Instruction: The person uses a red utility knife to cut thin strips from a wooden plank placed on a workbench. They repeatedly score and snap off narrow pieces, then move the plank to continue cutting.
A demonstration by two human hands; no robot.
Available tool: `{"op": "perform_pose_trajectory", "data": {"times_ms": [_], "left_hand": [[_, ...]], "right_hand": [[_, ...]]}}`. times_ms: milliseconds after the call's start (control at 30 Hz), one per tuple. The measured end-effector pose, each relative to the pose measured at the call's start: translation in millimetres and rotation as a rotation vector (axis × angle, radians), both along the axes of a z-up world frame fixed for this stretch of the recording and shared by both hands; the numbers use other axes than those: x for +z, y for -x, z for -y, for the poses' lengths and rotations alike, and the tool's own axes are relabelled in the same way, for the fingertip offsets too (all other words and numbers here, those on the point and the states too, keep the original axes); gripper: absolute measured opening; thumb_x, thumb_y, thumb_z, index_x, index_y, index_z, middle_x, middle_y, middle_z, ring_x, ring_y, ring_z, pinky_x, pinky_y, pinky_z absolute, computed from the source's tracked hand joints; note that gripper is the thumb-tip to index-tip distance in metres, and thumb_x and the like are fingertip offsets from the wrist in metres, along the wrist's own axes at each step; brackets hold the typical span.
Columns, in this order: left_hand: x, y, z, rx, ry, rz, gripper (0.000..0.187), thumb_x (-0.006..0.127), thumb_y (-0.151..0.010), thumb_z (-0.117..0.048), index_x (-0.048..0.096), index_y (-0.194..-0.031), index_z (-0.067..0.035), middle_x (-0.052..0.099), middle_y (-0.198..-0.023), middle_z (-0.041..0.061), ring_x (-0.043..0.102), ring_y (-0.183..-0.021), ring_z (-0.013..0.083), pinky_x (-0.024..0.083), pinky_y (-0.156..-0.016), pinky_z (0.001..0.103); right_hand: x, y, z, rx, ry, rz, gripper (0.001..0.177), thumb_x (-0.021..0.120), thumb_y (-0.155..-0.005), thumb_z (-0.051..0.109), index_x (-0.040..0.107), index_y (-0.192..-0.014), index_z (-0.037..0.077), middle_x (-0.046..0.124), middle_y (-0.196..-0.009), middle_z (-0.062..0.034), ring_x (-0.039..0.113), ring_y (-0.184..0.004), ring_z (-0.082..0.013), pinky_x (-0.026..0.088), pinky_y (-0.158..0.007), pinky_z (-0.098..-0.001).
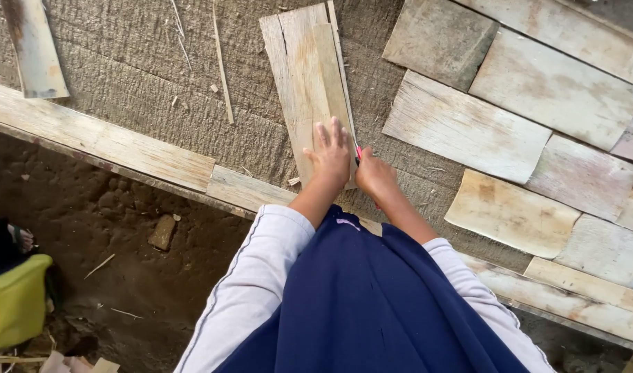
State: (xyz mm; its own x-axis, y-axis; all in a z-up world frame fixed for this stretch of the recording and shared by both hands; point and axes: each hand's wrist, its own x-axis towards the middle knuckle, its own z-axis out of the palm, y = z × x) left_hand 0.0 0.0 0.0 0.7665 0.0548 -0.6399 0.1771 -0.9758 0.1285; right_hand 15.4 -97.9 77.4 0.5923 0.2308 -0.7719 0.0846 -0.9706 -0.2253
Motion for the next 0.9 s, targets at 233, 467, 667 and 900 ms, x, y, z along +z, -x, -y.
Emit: {"op": "perform_pose_trajectory", "data": {"times_ms": [233, 467, 667, 900], "left_hand": [[7.6, -3.7, 4.4, -0.02, -0.029, -0.064, 0.115, 0.085, -0.068, 0.002, 0.022, -0.163, -0.006, -0.008, -0.171, 0.02, -0.001, -0.153, 0.0547, 0.038, -0.096, 0.083], [10.6, -5.8, 7.4, -0.018, -0.057, -0.077, 0.117, 0.089, -0.066, -0.003, 0.022, -0.163, -0.005, -0.007, -0.171, 0.021, 0.001, -0.152, 0.0549, 0.04, -0.096, 0.083], [2.9, -4.4, 10.6, -0.023, -0.073, -0.041, 0.116, 0.089, -0.065, -0.007, 0.025, -0.162, -0.004, -0.004, -0.17, 0.023, 0.004, -0.152, 0.0557, 0.042, -0.095, 0.083], [7.8, -4.5, 11.3, 0.008, -0.075, -0.037, 0.12, 0.089, -0.064, -0.013, 0.022, -0.163, -0.004, -0.003, -0.171, 0.021, 0.005, -0.152, 0.0548, 0.039, -0.097, 0.083]], "right_hand": [[-2.9, 10.5, 11.7, -0.005, -0.015, -0.024, 0.036, 0.038, -0.096, 0.016, 0.04, -0.129, 0.0, 0.07, -0.112, -0.0316, 0.065, -0.114, -0.0533, 0.046, -0.095, -0.0669], [-7.2, 26.6, 24.9, -0.02, -0.01, -0.063, 0.034, 0.037, -0.095, 0.015, 0.04, -0.126, 0.002, 0.07, -0.112, -0.0313, 0.065, -0.114, -0.0542, 0.046, -0.095, -0.0665], [-7.8, 45.0, 35.1, -0.027, -0.018, -0.069, 0.031, 0.039, -0.096, 0.014, 0.042, -0.123, 0.0, 0.07, -0.113, -0.0331, 0.065, -0.114, -0.0546, 0.046, -0.096, -0.0668], [-13.6, 72.3, 54.9, -0.035, -0.028, -0.064, 0.035, 0.039, -0.096, 0.014, 0.044, -0.126, -0.001, 0.071, -0.111, -0.0321, 0.066, -0.112, -0.0548, 0.046, -0.095, -0.0674]]}}
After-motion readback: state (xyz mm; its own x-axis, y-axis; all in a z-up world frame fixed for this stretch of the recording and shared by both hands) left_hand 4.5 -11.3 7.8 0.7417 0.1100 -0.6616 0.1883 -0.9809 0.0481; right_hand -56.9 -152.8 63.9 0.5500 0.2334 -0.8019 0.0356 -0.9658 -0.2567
